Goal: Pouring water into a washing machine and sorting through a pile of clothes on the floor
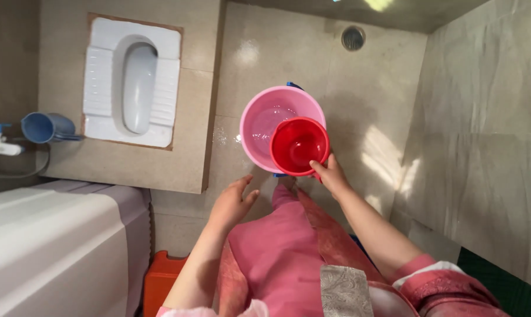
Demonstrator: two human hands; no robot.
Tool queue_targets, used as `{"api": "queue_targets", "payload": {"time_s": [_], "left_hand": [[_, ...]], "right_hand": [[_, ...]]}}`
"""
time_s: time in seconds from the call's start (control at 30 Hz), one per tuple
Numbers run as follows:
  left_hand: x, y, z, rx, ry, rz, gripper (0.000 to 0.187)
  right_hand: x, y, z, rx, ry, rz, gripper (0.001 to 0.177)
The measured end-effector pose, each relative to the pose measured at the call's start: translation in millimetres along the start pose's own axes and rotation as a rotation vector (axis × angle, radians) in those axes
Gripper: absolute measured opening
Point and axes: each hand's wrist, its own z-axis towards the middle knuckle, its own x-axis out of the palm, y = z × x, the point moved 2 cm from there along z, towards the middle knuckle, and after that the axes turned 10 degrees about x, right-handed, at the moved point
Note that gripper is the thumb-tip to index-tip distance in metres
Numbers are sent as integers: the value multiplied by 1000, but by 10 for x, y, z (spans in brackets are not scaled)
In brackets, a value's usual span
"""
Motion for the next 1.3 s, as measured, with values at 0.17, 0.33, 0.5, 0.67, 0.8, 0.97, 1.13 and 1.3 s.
{"api": "queue_targets", "payload": {"time_s": [0.17, 0.33, 0.5, 0.67, 0.8, 0.97, 1.13, 1.3], "left_hand": [[391, 516, 929, -143, 107, -23, 62], [533, 935, 1750, -251, 156, -34, 74], [816, 1782, 2608, -432, 201, 36, 94], [1267, 2442, 3050, -529, 233, -66, 102], [1607, 2563, 3058, -491, 88, 154, 99], [1518, 2521, 3044, -486, 116, 64, 95], [1275, 2281, 3105, -511, 165, -67, 95], [1384, 2490, 3092, -499, 220, -101, 96]], "right_hand": [[-107, -124, 1026, 90, -36, -318, 80], [293, -32, 1565, 139, 15, -569, 85], [908, -223, 2442, 120, 96, -1017, 85], [1621, -885, 3497, 105, 126, -1358, 77], [2044, -1243, 4092, 90, 98, -1375, 70], [2359, -1281, 4502, 75, 115, -1435, 65], [2582, -1311, 4701, 72, 139, -1519, 59], [2683, -684, 4459, 258, 179, -1559, 49]]}}
